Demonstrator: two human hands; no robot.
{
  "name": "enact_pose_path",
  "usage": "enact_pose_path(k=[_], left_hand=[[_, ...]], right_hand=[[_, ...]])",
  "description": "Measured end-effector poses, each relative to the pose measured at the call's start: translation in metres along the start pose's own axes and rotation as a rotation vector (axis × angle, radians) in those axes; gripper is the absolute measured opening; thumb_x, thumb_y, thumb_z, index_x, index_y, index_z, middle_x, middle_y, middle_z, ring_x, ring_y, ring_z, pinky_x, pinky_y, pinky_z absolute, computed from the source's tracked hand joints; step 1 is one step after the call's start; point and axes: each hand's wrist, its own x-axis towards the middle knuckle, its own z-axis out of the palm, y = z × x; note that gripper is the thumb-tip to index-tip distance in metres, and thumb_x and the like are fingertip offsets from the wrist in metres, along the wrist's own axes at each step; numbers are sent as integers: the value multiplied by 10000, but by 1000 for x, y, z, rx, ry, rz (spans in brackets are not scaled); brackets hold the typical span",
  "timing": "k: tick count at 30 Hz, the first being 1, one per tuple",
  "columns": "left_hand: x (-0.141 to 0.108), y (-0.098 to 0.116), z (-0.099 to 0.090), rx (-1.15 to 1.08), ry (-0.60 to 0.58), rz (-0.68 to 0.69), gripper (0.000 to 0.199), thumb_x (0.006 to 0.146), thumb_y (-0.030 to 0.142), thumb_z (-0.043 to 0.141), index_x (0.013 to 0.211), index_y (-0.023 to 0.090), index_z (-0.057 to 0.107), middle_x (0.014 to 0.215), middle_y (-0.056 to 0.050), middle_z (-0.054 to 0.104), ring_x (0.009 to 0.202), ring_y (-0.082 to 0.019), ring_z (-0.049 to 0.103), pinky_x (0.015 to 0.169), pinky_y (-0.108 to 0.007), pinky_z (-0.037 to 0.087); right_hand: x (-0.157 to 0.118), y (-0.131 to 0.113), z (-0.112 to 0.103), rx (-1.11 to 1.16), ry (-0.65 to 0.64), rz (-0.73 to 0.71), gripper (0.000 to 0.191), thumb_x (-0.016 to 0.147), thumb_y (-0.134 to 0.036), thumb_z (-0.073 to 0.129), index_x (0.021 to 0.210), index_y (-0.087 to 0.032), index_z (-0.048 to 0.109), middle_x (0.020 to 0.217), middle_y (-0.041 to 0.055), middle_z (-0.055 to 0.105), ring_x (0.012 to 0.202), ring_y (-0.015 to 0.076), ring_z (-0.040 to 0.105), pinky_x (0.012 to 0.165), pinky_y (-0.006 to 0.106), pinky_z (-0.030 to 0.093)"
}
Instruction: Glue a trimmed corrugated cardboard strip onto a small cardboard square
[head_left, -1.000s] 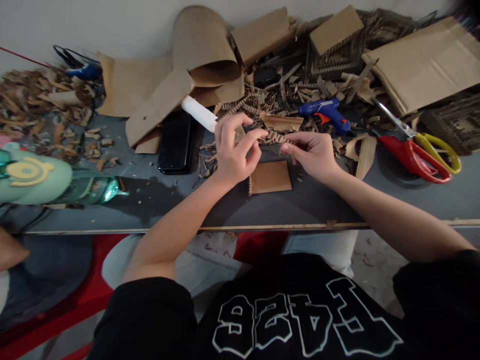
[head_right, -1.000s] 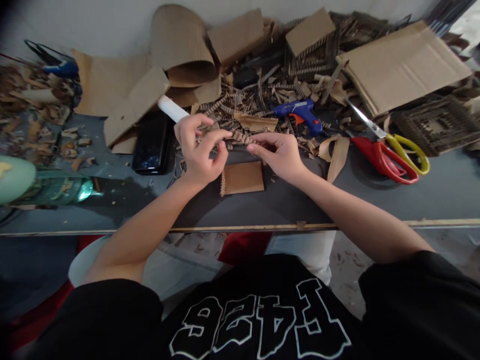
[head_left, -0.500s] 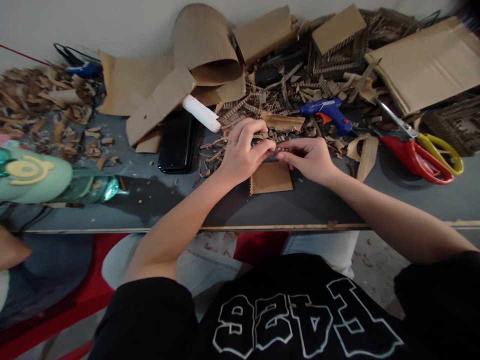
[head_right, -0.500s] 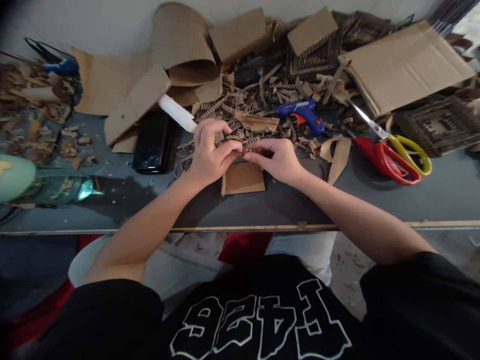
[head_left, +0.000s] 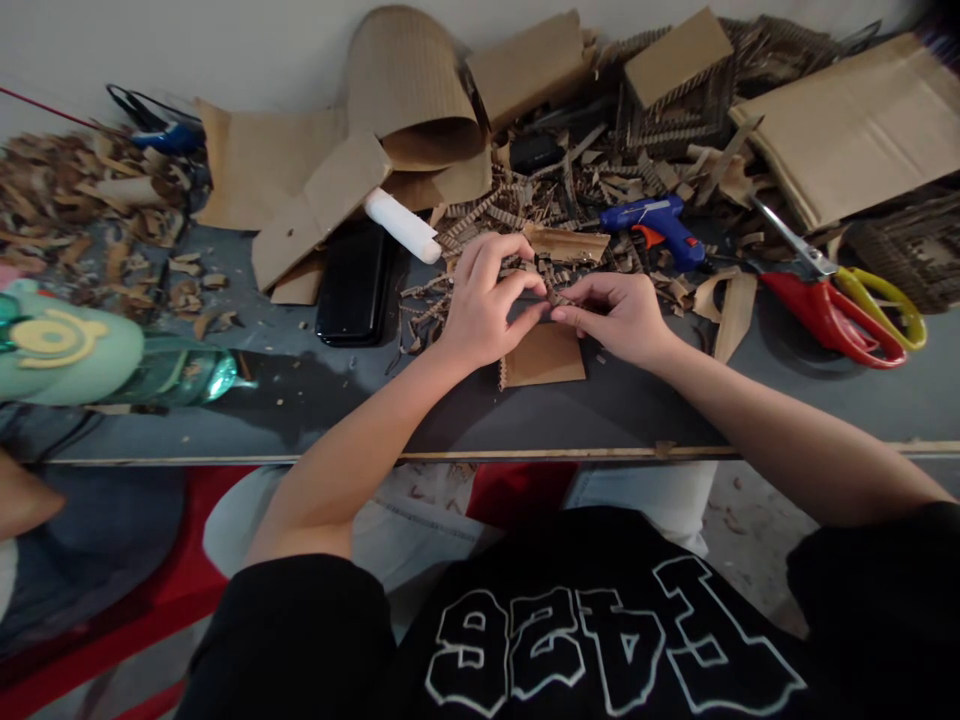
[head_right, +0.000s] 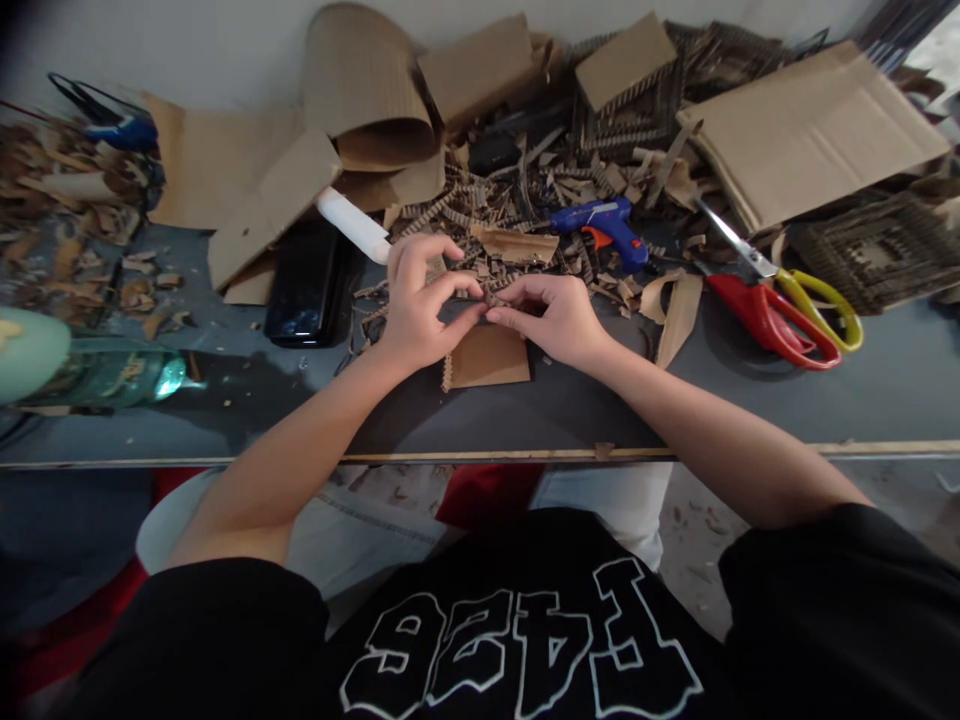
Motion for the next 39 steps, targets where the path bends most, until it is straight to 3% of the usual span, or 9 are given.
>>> enact_pose_path(k=[5, 13, 23, 31, 39], left_hand=[[0, -1, -3, -25, -19, -26, 300, 968, 517, 567, 885, 236, 632, 1161, -131, 621, 1187, -324, 584, 1022, -525, 495], [-2, -2, 0, -35, -66, 107, 192, 1026, 382, 501, 1120, 281, 634, 1156, -59, 695, 1183, -250, 639, 1054, -473, 484], [-1, 2, -2, 36, 154, 353, 179, 1002, 211, 573, 1159, 241, 492, 1008, -5, 774, 1060, -149, 722, 889, -306, 492], [4, 5, -6, 151, 116, 501, 180, 1017, 140, 521, 1166, 240, 537, 1058, 5, 776, 1043, -122, 722, 832, -281, 467], [-2, 2, 0, 178, 68, 415, 186, 1024, 120, 450, 1118, 221, 575, 985, -22, 757, 1019, -137, 720, 831, -287, 484]], right_hand=[[-2, 0, 0, -44, -1, -37, 450, 717, -578, 841, 796, -146, 746, 670, 10, 657, 574, 95, 546, 528, 237, 426], [-3, -5, 1, -49, -24, -10, 554, 694, -689, 800, 826, -153, 758, 660, 14, 663, 569, 108, 559, 530, 243, 428], [-3, -8, 2, -139, -46, -14, 558, 727, -695, 770, 790, -141, 747, 624, 15, 642, 564, 102, 532, 537, 237, 385], [-3, -8, 0, -308, -33, -82, 490, 804, -643, 716, 789, -154, 745, 685, 33, 671, 611, 113, 518, 575, 239, 380], [-4, -9, 0, -358, -46, -139, 403, 839, -564, 713, 774, -167, 731, 683, 24, 662, 584, 103, 481, 576, 247, 375]])
